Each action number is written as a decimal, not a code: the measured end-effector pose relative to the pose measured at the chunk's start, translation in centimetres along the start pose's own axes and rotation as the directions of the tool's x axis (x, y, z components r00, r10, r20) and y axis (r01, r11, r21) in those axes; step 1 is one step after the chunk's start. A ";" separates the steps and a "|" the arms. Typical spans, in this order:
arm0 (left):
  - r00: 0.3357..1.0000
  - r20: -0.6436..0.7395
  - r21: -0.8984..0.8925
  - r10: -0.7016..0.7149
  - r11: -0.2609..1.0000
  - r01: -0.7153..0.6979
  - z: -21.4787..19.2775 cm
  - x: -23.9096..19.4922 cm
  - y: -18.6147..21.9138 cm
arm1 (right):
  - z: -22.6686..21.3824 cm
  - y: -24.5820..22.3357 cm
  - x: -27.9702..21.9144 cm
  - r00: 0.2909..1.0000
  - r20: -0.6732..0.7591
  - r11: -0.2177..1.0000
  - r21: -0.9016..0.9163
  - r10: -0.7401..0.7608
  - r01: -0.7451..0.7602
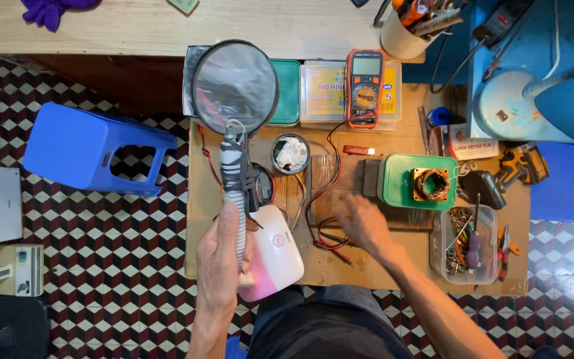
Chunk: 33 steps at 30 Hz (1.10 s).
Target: The person cleans a circular electronic component with a handheld air blower and a cloth, then uses a magnifying lamp to closely inspect the component's internal wiring and structure. They rotate the component to view different angles and adjust the magnifier for better visibility.
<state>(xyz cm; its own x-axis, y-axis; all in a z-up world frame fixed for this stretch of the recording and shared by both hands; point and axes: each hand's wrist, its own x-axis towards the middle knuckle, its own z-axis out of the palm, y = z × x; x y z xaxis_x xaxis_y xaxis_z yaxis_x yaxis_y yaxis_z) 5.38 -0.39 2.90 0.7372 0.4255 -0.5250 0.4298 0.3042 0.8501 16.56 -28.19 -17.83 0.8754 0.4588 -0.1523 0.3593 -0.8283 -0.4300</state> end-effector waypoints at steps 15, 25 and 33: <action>0.994 -0.004 0.092 -0.105 0.990 0.105 -1.5 -1.4 0.0 | 13.8 2.5 5.9 0.711 -0.005 0.416 0.814 0.703 -0.406; 0.972 0.053 0.100 -0.227 0.970 0.221 -0.3 -0.8 -0.2 | 16.9 -1.5 12.0 0.942 -0.315 0.990 0.110 0.120 -0.090; 0.984 0.174 0.148 -0.043 0.989 0.016 1.0 -0.9 -1.5 | 12.1 -6.6 6.6 0.995 -0.018 0.927 -0.365 -0.099 0.086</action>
<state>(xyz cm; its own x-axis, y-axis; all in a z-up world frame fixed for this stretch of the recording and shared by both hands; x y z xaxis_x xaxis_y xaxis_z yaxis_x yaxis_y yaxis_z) 4.55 -2.10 2.13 0.7977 0.2574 -0.5454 0.5146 0.1812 0.8381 16.02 -15.80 -26.80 0.8412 0.5327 -0.0926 0.5261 -0.8460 -0.0867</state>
